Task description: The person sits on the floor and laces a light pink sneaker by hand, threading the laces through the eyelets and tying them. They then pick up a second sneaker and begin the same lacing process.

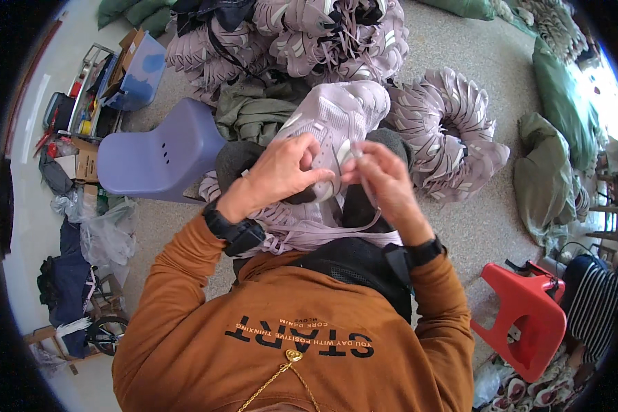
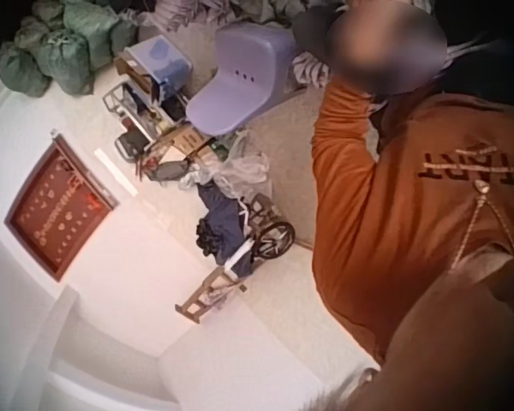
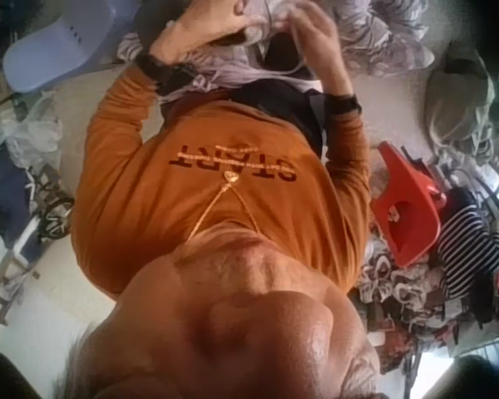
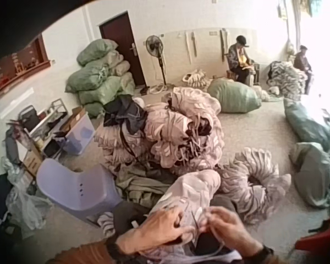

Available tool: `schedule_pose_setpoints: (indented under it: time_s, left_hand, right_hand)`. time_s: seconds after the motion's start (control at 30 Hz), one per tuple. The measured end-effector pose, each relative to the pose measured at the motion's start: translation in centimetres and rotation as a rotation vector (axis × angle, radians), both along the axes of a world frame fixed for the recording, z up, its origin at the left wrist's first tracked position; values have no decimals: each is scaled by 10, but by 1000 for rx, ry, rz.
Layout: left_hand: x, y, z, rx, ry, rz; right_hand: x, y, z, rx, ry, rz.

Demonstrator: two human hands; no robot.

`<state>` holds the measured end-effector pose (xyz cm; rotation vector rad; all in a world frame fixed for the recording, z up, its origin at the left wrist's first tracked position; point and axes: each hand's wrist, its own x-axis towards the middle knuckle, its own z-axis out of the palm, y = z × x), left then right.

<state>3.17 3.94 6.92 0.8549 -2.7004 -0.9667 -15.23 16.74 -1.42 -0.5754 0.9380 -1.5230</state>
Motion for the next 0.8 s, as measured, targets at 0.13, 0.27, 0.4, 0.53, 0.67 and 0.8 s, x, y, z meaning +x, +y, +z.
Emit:
schedule_pose_setpoints:
  time_s: [0.13, 0.27, 0.4, 0.53, 0.67, 0.8]
  left_hand:
    - [5, 17, -41, -57, 167, 102]
    - [1, 21, -39, 147, 203, 200]
    - [-3, 11, -43, 438, 78, 149]
    - [-10, 23, -68, 500, 353, 208]
    - [-7, 22, -64, 413, 284, 177]
    - [-6, 21, -57, 473, 276, 169]
  right_hand:
    - [12, -3, -34, 60, -114, 38]
    - [6, -7, -14, 130, 111, 44]
    - [3, -23, 3, 190, 355, 55]
    - [-3, -32, 9, 259, 392, 119]
    - [-16, -39, 19, 347, 319, 279]
    - [-34, -54, 24, 359, 443, 451]
